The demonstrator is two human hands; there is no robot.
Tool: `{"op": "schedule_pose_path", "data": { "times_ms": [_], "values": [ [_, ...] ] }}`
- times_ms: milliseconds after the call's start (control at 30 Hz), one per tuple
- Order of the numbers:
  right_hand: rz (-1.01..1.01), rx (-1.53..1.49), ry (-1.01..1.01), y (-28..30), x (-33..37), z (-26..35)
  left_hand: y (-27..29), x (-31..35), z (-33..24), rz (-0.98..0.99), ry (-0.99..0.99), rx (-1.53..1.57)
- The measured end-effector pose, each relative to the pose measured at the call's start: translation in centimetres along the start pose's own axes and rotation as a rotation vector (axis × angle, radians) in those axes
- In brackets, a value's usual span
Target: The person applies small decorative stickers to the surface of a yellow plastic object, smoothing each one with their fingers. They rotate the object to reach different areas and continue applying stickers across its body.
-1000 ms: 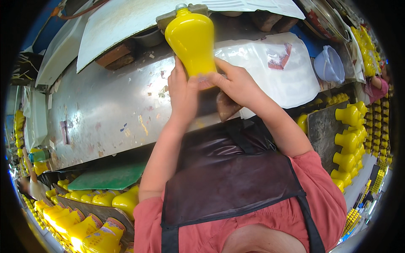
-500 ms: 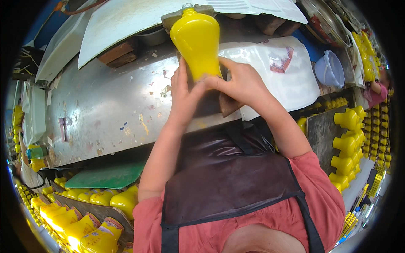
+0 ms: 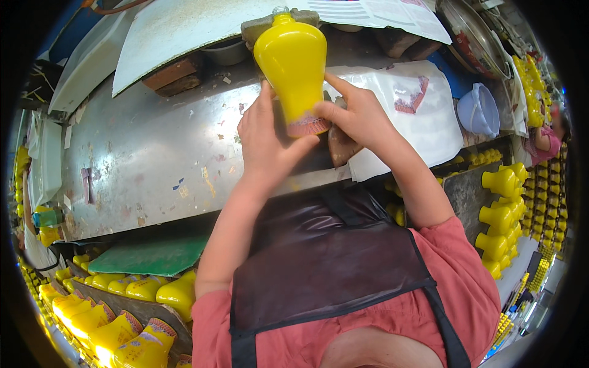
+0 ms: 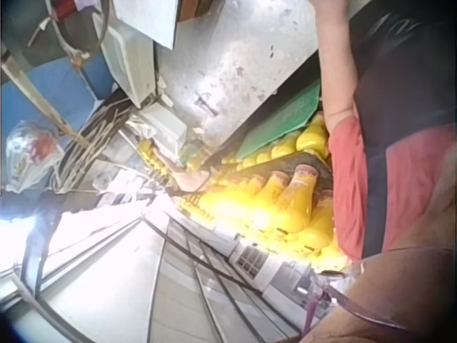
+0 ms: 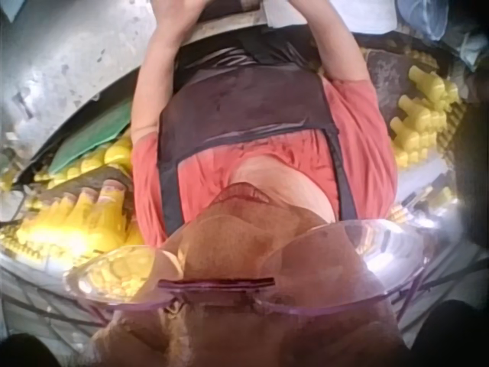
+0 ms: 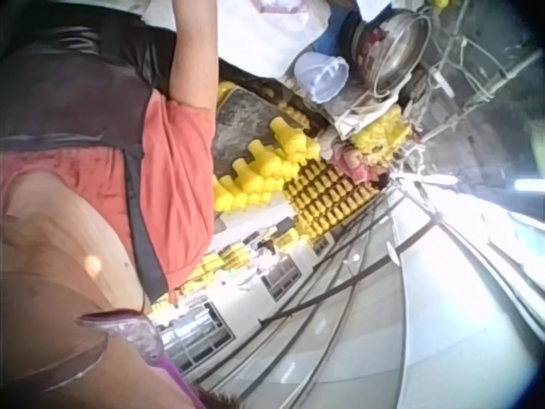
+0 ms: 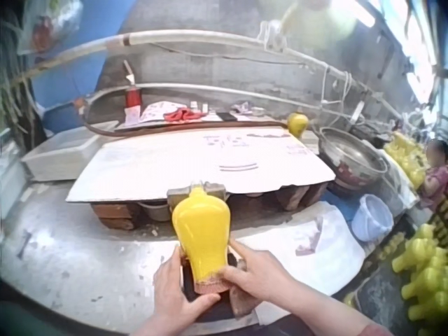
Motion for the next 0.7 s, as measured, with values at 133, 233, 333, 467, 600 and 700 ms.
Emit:
{"op": "schedule_pose_path", "data": {
  "times_ms": [133,233,333,467,600,700],
  "values": [
    [-0.043,0.085,0.104,0.0,0.0,0.3,-1.4,-0.5,1.5,0.037,0.214,0.081],
    [-0.078,-0.020,0.132,-0.4,-0.3,0.1,-2.5,0.0,2.1,0.019,0.341,0.148],
    [-0.064,-0.070,0.093,-0.5,-0.6,-1.0,-2.8,0.4,2.6,-0.005,0.372,0.266],
    [-0.051,-0.247,-0.109,1.0,-1.5,-3.0,-3.1,0.7,3.3,-0.028,0.358,0.340],
    [-0.118,-0.423,0.338,3.3,0.7,1.7,-3.3,1.2,3.6,-0.027,0.371,0.312],
    [-0.154,0.096,0.744,1.9,3.8,6.6,-3.8,2.0,4.7,-0.057,0.520,0.602]
  ]
}}
Point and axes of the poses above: each hand's wrist, its own x-axis away from the middle knuckle, its own y-axis out of the back of the hand, z = x × y, the point moved 9 cm from there along -x, towards the middle knuckle, and after that the axes turned 5 degrees about -y, right-handed, at the moved point
